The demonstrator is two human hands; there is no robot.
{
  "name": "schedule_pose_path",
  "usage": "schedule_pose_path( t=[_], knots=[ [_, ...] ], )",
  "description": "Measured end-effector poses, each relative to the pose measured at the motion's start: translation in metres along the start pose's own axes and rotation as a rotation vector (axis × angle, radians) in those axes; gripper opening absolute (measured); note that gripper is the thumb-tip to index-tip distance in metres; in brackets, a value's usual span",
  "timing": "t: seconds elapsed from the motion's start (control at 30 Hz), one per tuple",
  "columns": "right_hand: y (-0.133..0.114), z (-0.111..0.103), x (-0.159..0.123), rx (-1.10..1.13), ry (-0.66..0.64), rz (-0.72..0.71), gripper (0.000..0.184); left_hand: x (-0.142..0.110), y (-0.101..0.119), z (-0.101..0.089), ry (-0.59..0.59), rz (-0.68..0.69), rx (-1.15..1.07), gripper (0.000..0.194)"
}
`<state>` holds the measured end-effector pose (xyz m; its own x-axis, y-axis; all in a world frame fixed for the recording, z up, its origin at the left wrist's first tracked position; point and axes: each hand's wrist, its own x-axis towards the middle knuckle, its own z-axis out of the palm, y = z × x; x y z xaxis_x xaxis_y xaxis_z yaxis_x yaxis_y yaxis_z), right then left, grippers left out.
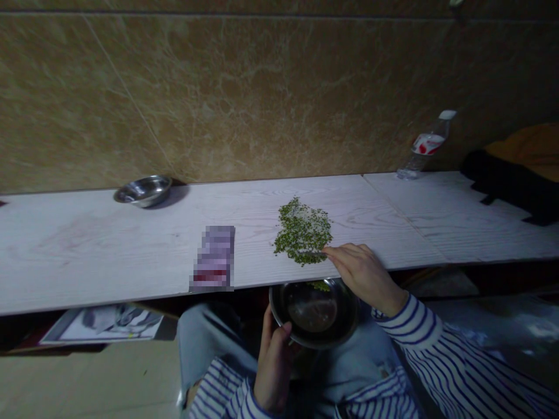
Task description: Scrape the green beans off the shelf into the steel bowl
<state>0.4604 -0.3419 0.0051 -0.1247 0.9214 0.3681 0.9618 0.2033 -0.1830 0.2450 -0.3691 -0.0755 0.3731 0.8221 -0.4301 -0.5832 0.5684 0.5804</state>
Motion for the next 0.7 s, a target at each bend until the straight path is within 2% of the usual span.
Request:
schedule_pose_path(
  t=[0.7],
  knots=[
    [0.009,-0.016,-0.031,-0.026,0.037,0.011,0.027,-0.003,0.005,0.008,0.008,-0.003,0.012,0.061]
  ],
)
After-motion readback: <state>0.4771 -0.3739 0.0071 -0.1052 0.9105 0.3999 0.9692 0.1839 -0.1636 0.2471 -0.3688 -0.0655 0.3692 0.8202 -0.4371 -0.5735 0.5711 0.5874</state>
